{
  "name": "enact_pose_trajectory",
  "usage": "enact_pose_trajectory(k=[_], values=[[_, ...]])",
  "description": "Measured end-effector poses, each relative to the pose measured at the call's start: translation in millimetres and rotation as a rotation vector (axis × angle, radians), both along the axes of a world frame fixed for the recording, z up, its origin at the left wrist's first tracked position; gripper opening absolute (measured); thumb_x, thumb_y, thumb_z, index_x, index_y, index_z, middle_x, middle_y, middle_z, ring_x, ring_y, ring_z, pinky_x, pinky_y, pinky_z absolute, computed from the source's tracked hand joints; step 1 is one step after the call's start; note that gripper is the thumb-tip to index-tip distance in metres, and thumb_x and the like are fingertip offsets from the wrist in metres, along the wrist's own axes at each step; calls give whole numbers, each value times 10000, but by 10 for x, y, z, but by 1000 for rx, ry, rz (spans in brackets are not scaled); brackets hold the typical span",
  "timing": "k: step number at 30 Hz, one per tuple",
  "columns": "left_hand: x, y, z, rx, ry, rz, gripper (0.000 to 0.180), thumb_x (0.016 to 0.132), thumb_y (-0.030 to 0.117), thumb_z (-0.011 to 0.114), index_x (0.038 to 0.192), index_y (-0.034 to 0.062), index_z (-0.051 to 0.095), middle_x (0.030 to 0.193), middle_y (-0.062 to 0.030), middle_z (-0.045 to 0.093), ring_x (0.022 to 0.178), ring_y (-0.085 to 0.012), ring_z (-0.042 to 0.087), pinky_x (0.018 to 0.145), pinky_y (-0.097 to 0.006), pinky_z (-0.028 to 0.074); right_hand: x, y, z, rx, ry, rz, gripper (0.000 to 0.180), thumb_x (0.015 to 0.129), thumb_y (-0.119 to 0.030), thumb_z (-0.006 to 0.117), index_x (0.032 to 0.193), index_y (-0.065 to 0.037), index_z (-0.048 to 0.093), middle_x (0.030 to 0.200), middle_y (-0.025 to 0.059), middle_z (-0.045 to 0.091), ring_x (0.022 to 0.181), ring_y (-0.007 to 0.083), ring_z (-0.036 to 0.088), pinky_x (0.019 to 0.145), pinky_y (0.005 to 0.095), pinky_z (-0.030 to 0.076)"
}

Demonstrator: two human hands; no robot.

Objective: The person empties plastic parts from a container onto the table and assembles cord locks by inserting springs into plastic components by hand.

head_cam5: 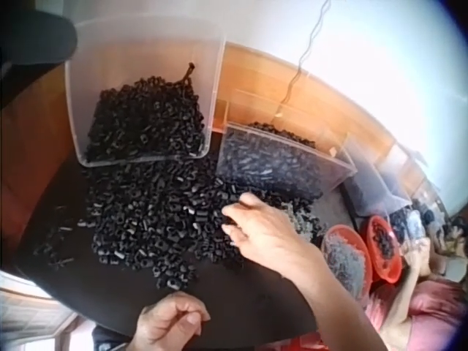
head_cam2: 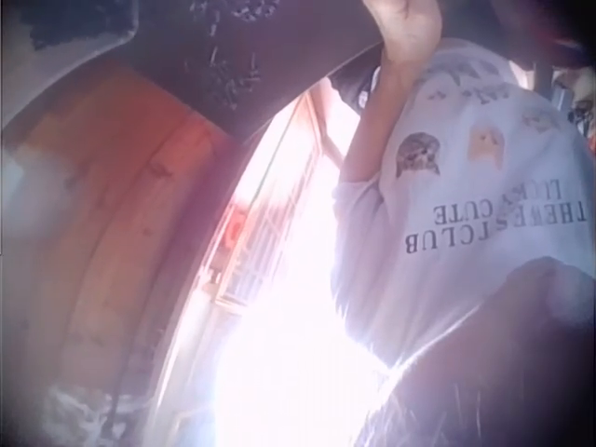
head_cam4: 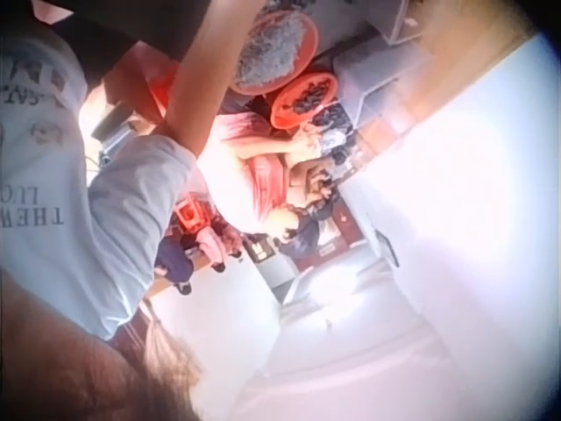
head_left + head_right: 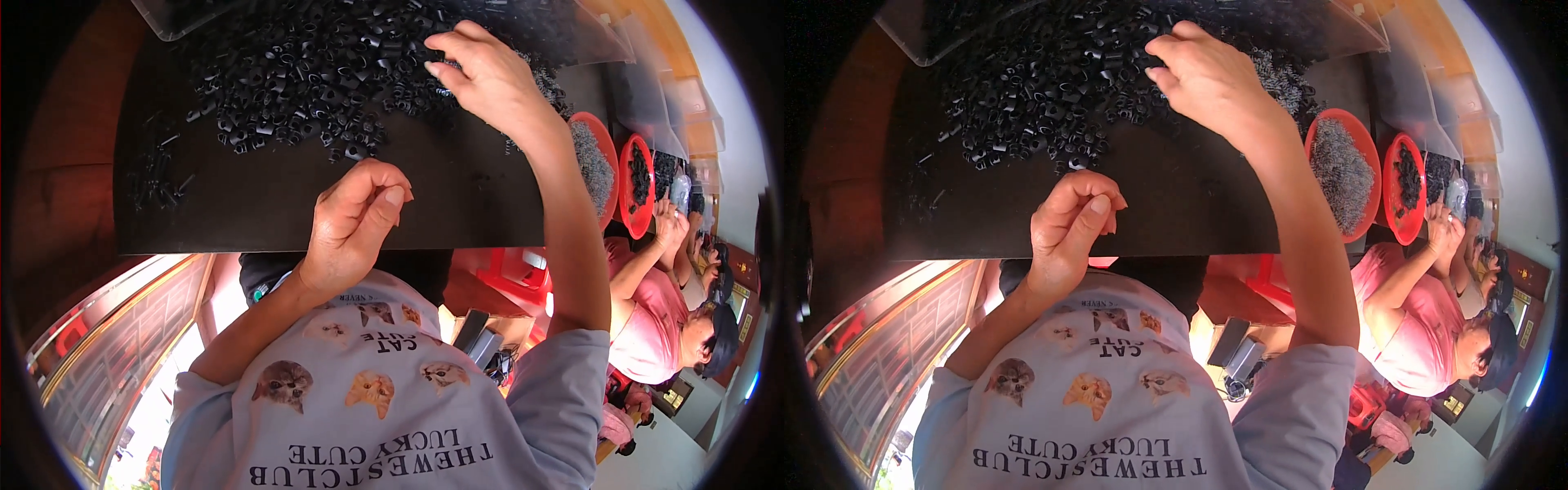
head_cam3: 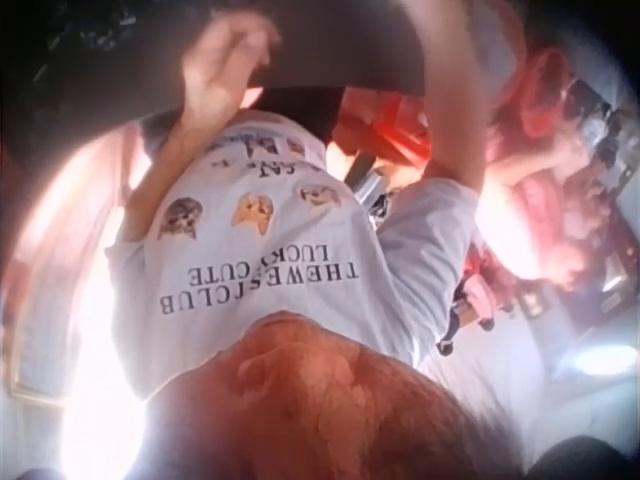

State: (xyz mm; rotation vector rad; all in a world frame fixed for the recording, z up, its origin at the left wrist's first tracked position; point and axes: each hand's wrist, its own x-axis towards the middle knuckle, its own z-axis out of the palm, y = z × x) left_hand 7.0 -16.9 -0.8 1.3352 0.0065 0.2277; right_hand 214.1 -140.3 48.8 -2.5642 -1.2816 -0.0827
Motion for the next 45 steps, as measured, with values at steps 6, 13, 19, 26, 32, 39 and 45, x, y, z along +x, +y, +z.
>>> enact_pose_trajectory(k=[6,13,19,26,32,39,45], values=[[-8,2,-2,11,2,13,78,979,69,527,960,5,568,862,-32,591,653,-61,505,585,-206,433,-96,128,-59,-114,-68,8,177,882,-192,625,1011,-71,639,972,62,565,867,288,625,740,417,502],[-3,3,-16,11,-15,4,77,980,70,527,966,9,570,863,-29,594,653,-58,506,585,-207,435,-187,19,-82,-38,-45,-33,201,888,-195,623,1058,-93,655,989,56,571,859,282,625,734,410,504],[-20,24,-22,17,30,-41,117,1003,93,491,1029,14,573,936,-43,609,711,-65,512,648,-210,435,-197,137,-116,-70,-71,35,233,890,-211,624,1091,-99,655,1007,57,581,875,278,633,749,403,513],[1,-20,-9,8,13,12,69,974,53,524,969,5,572,865,-22,598,652,-53,502,586,-200,430,-211,279,-100,-32,-36,54,144,838,-158,626,880,-20,627,960,108,586,834,315,649,695,440,533],[-5,-15,-10,-11,25,19,67,972,46,520,965,3,571,866,-25,604,653,-52,504,586,-201,430,-286,186,-147,73,-110,93,134,846,-166,637,886,-39,622,938,76,593,803,299,648,670,421,531],[8,-7,1,-75,40,22,172,1009,114,488,1109,3,573,899,-30,613,677,-53,514,617,-200,444,-522,-93,-99,356,209,73,150,834,-83,711,961,-19,662,772,53,544,628,147,558,581,272,448],[11,5,10,-40,41,-4,292,1029,169,444,1244,-2,543,962,-69,609,722,-80,522,665,-227,440,-577,-239,-199,415,267,0,144,850,-59,699,980,-8,668,787,35,546,634,96,511,571,235,417]])
